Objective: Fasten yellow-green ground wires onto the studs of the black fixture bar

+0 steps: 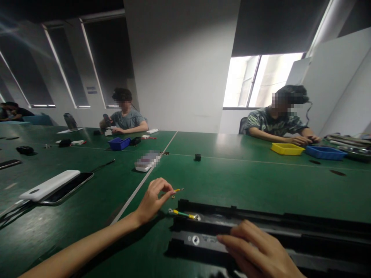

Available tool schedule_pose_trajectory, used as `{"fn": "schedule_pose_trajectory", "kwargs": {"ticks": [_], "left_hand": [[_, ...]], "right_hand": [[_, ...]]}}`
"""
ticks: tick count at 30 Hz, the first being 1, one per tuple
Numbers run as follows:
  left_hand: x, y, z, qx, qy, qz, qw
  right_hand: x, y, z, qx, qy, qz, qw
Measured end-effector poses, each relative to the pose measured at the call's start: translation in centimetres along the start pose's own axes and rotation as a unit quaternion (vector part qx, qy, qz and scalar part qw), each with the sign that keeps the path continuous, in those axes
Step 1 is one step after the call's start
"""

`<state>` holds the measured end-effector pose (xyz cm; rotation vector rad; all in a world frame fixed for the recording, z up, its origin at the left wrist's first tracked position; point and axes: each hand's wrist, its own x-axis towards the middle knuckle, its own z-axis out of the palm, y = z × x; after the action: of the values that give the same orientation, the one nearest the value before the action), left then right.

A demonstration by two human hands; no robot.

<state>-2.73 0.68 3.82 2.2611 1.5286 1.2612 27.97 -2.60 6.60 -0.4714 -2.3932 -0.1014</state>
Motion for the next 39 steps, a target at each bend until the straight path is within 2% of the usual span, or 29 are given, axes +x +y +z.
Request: {"fn": "schedule_pose_trajectory", "kwargs": {"ticks": [3,6,10,15,20,26,36,39], "left_hand": [[0.0,1.7,0.0,0.006,-0.012,0.023,1.0],[-0.3,3.0,0.2,0.017,-0.018,0.033,0.999],[-0.8,3.8,0.6,0.031,-0.031,0.054,0.998],[-1.6,4.0,0.9,0.037,-0.038,0.08,0.995],[-2.3,4.0,1.2,0.064,-0.063,0.097,0.991],[-2.4,4.2,1.1,0.071,-0.071,0.095,0.99],[-2.8,4.6,1.3,0.043,-0.066,0.098,0.992],[-3.0,4.4,1.1,0.032,-0.065,0.097,0.993]], "right_hand": [[2.5,1.1,0.2,0.035,0.043,0.029,0.998],[3.7,2.2,1.8,0.042,0.05,0.051,0.997],[4.4,2.7,3.5,0.022,0.041,0.049,0.998],[4.8,2.6,4.0,0.018,0.038,0.039,0.998],[4.8,2.7,4.2,0.053,0.008,0.051,0.997],[5.0,2.6,4.0,0.045,0.007,0.012,0.999],[4.9,2.7,4.0,0.058,0.056,-0.029,0.996],[4.9,3.0,3.8,0.074,0.064,-0.02,0.995]]}}
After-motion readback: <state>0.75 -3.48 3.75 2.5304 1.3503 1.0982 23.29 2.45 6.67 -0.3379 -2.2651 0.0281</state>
